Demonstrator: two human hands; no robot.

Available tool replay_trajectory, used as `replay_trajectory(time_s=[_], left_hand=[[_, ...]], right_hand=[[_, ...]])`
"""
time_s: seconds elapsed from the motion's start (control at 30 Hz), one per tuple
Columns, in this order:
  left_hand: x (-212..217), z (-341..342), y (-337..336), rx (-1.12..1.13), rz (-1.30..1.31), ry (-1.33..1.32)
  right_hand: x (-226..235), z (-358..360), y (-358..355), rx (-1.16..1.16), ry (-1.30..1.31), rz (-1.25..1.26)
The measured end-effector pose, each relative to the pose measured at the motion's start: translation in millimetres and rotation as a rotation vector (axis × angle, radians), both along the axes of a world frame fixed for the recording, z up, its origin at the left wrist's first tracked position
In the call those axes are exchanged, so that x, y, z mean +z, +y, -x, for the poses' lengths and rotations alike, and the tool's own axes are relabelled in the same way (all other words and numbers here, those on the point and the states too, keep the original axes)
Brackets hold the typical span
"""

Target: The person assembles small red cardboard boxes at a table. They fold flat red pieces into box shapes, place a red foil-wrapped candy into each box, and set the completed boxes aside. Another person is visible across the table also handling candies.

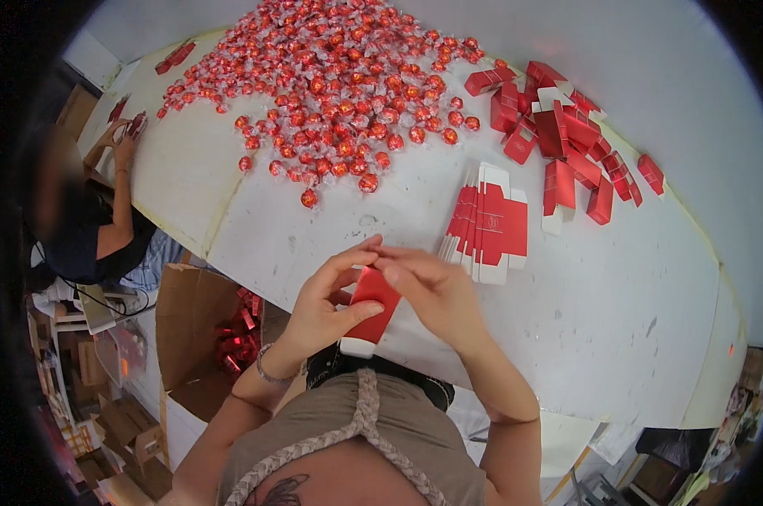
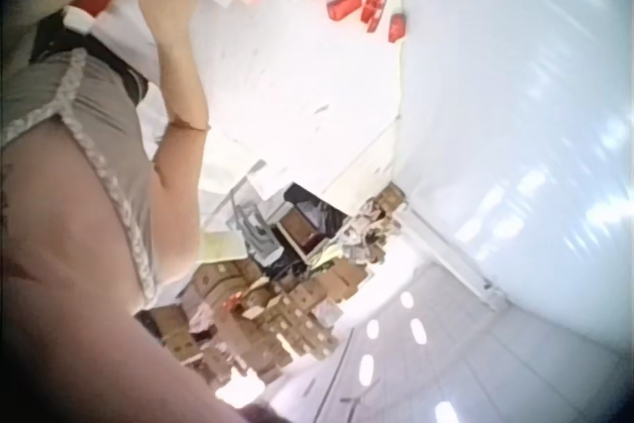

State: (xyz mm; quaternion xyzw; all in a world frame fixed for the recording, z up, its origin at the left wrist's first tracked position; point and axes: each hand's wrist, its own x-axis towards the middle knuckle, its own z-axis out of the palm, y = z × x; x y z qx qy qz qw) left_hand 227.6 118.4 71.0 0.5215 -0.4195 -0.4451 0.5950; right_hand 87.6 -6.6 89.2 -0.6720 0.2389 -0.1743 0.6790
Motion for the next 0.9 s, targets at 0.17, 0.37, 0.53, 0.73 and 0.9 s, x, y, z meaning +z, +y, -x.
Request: replay_trajectory(time_s=[0.17, 0.37, 0.53, 0.73, 0.9], left_hand=[[-13.6, 6.1, 0.0, -0.095, -0.132, -0.061], [-21.5, -7.3, -27.0, 0.325, 0.196, -0.237], [-42.4, 4.6, -40.7, 0.191, 0.097, -0.246], [-30.6, 16.7, -85.2, 0.058, 0.127, -0.326], [-14.7, 25.5, -106.3, 0.101, 0.024, 0.359]], right_hand=[[-15.0, 27.3, 2.5, 0.093, -0.048, 0.059], [-52.6, 56.0, -136.5, -0.695, 0.247, 0.775], [-75.7, 72.6, -107.2, -0.619, 0.554, 0.404], [-54.1, 67.9, -98.7, -0.685, 0.581, 0.575], [-3.5, 54.8, -51.0, -0.593, 0.345, 0.197]])
